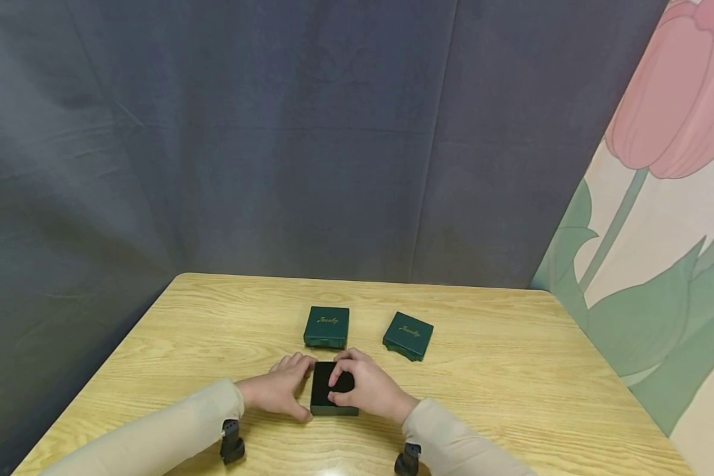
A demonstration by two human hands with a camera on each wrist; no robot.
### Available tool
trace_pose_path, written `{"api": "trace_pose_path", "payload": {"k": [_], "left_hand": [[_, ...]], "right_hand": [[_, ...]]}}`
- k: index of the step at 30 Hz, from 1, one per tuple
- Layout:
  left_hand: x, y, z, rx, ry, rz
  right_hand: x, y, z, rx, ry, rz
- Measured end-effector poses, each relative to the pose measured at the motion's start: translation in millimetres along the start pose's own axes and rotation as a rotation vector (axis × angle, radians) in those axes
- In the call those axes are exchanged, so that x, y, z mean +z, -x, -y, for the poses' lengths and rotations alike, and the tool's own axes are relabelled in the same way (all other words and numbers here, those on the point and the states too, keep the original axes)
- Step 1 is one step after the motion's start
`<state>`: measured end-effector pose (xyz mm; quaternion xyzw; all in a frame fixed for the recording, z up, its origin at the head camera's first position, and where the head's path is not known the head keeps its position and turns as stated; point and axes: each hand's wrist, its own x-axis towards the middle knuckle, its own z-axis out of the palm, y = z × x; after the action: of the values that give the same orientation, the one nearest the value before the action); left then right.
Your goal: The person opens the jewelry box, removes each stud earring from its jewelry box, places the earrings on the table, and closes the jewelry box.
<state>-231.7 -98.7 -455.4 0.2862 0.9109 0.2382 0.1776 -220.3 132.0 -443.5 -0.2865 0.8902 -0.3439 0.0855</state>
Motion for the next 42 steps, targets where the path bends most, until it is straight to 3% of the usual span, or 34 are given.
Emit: {"api": "trace_pose_path", "payload": {"k": [20,37,42], "left_hand": [[0.4,-0.6,1.2,0.005,0.007,-0.002],[-0.2,-0.4,0.9,0.013,0.021,-0.006],[-0.3,-0.5,1.2,0.014,0.022,-0.001]], "right_hand": [[-1.2,-1.7,1.1,0.009,0.025,0.019],[-2.8,-1.5,1.0,0.003,-0.006,0.020],[-3.5,-1.7,-0.3,0.017,-0.067,0.015]]}}
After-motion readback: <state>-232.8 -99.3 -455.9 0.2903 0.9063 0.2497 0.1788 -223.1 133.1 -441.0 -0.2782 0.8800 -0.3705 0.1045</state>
